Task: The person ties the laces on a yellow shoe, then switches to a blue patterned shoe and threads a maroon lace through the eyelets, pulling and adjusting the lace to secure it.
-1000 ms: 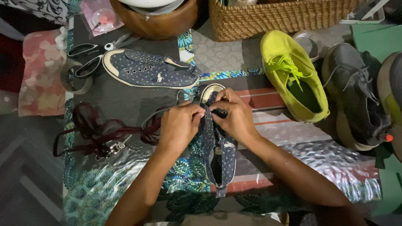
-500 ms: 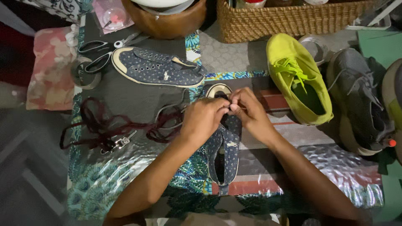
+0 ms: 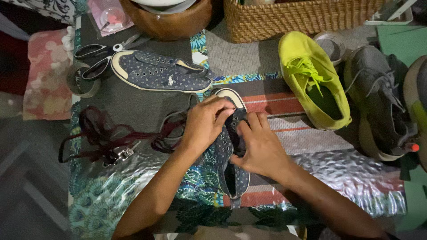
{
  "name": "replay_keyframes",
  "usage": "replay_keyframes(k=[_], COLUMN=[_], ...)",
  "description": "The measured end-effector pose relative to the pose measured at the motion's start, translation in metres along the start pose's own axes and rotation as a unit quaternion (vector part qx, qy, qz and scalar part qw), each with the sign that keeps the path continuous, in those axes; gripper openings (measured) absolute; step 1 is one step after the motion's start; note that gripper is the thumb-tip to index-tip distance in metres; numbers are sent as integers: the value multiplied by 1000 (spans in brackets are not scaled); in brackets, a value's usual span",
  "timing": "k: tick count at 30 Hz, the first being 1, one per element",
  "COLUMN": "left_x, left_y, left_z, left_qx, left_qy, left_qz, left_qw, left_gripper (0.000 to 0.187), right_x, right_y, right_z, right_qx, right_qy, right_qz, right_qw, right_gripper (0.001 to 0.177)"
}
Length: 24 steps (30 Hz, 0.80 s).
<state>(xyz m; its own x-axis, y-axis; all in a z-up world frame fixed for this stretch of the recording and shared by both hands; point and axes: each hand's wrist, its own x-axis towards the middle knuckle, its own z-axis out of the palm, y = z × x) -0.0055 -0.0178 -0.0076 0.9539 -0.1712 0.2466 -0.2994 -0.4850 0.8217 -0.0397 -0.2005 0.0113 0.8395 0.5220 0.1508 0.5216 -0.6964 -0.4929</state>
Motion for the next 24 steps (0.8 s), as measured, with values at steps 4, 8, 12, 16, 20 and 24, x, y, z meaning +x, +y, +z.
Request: replay_keyframes(k=[4,8,12,16,20,24], left_x=[2,4,-6,-20,-27,-36], left_y=[5,-3,-19,-27,-30,-43], left_z=[-15,-47,-69,-47,-39,-105], left_qx=[-15,70,143,120,132,223], left_qy=[23,53,-16,-47,-58,228], left_qz=[95,39,-92,-99,-99,-7], left_qw=[995,995,985,987,985,948], left_gripper=[25,30,19,25,13,9], right_x=[1,-1,0,1,1,1], right_y=[0,6,8,7,5,4], right_z=[4,8,8,8,7,6], right_qx=[10,4,9,4,-2,-18], right_qy=[-7,6,-3,-4,-20,-22], right_qz=[15,-10,-5,-6,0,-17], right_qw=[1000,1000,1000,1000,1000,999], right_gripper=[70,76,75,75,83,79])
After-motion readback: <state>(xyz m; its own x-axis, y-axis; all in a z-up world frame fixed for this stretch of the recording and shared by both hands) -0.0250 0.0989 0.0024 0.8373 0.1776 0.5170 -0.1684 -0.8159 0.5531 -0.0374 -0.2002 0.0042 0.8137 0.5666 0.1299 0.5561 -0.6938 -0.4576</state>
